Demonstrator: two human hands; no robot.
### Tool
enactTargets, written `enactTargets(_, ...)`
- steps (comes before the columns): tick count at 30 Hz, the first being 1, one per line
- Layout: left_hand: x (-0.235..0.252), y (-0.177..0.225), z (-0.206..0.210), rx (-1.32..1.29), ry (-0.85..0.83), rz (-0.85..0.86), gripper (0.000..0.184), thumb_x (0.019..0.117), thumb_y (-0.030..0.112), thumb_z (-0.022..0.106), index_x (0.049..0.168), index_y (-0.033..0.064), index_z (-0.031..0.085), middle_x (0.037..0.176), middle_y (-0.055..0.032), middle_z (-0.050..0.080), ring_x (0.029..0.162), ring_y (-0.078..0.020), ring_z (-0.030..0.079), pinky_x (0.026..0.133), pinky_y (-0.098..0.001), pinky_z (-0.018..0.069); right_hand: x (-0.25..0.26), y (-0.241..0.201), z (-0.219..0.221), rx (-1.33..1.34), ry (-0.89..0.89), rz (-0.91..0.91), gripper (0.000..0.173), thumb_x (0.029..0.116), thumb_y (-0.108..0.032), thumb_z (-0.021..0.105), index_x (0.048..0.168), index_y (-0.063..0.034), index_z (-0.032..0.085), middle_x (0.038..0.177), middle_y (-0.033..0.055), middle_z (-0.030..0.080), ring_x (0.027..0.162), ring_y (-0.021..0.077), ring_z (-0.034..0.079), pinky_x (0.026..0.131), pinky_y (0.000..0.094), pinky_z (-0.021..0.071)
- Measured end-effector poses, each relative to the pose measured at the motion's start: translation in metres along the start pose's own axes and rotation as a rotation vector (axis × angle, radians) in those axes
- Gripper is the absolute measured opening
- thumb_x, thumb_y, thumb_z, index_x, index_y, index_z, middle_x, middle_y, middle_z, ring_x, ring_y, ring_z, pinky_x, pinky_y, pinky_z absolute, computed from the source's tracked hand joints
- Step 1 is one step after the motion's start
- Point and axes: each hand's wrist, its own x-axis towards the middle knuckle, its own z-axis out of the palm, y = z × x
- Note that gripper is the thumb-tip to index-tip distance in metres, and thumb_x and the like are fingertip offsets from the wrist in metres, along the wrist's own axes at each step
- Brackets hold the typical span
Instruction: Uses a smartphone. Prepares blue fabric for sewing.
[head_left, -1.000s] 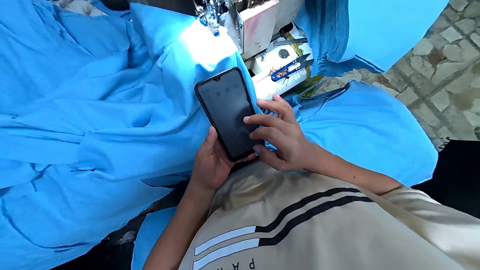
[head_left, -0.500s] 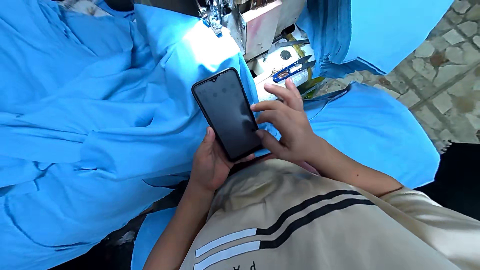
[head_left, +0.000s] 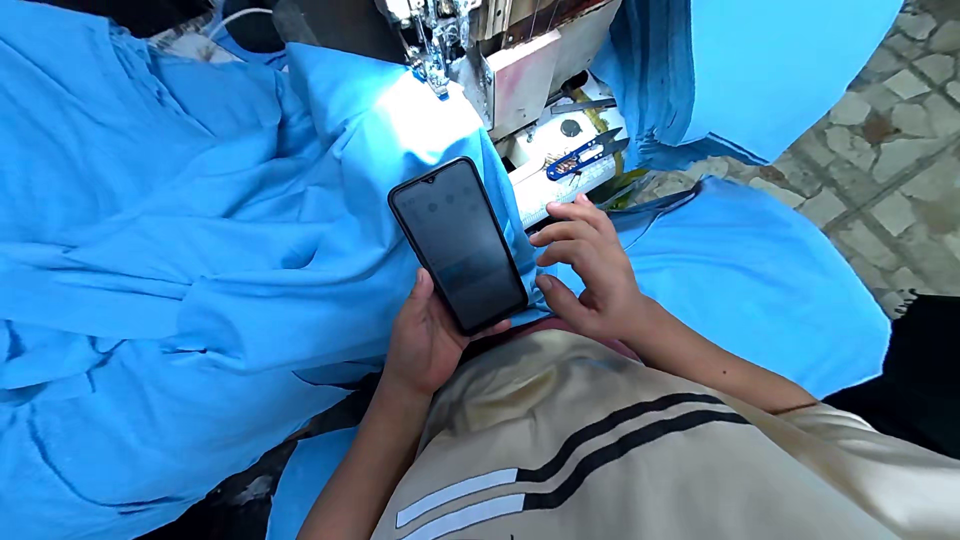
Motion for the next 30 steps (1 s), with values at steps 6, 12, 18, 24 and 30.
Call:
enactTargets(6, 0.001, -0.001, -0.002, -0.011, -0.018, -0.003, 0.044, 0.1052, 0.053, 0.043, 0.134, 0.0248, 0.06, 0.129, -0.0088, 0.068, 0.114, -0.0312, 0.07, 0.088, -0.0518, 0.0611, -0.005, -0.001, 0.0, 0.056, -0.013, -0.023, 0.016, 0.0978, -0.023, 0.052, 0.095, -0.0082, 0.058, 0.107, 0.011, 0.067, 0.126, 0.0294, 0.056, 0.12, 0.0541, 0.0272)
enactTargets(12, 0.001, -0.001, -0.002, 0.01, -0.032, 0.001, 0.044, 0.1062, 0.053, 0.04, 0.133, 0.0249, 0.061, 0.127, -0.0077, 0.069, 0.113, -0.029, 0.07, 0.089, -0.0505, 0.0612, -0.015, -0.007, 0.007, 0.16, -0.13, -0.154, 0.019, 0.0989, -0.022, 0.051, 0.09, -0.0118, 0.063, 0.105, 0.0063, 0.071, 0.13, 0.0279, 0.054, 0.122, 0.0558, 0.0227)
enactTargets(18, 0.0, -0.005, -0.001, 0.022, -0.021, -0.012, 0.046, 0.107, 0.053, 0.037, 0.133, 0.0236, 0.061, 0.125, -0.0087, 0.07, 0.11, -0.0297, 0.072, 0.086, -0.0502, 0.0622, 0.014, 0.006, 0.012, 0.088, -0.107, -0.097, 0.025, 0.1021, -0.028, 0.045, 0.099, -0.0113, 0.063, 0.125, 0.0121, 0.069, 0.139, 0.0376, 0.046, 0.12, 0.0611, 0.0187)
enactTargets(24, -0.002, -0.002, -0.003, 0.002, -0.064, 0.013, 0.045, 0.1066, 0.053, 0.038, 0.133, 0.0244, 0.061, 0.127, -0.0089, 0.069, 0.111, -0.0312, 0.071, 0.087, -0.0515, 0.0617, 0.02, 0.006, 0.007, 0.099, -0.037, -0.097, 0.025, 0.1031, -0.03, 0.042, 0.098, -0.0108, 0.058, 0.137, 0.0154, 0.062, 0.146, 0.0402, 0.037, 0.122, 0.063, 0.0149)
enactTargets(30, 0.0, 0.003, -0.003, 0.031, -0.04, 0.002, 0.047, 0.1076, 0.053, 0.033, 0.135, 0.0262, 0.059, 0.13, -0.0078, 0.068, 0.113, -0.0306, 0.07, 0.088, -0.0517, 0.0614, -0.013, 0.001, 0.004, 0.154, -0.016, -0.091, 0.022, 0.1025, -0.026, 0.047, 0.092, -0.01, 0.059, 0.118, 0.0104, 0.069, 0.133, 0.0287, 0.053, 0.122, 0.0531, 0.025)
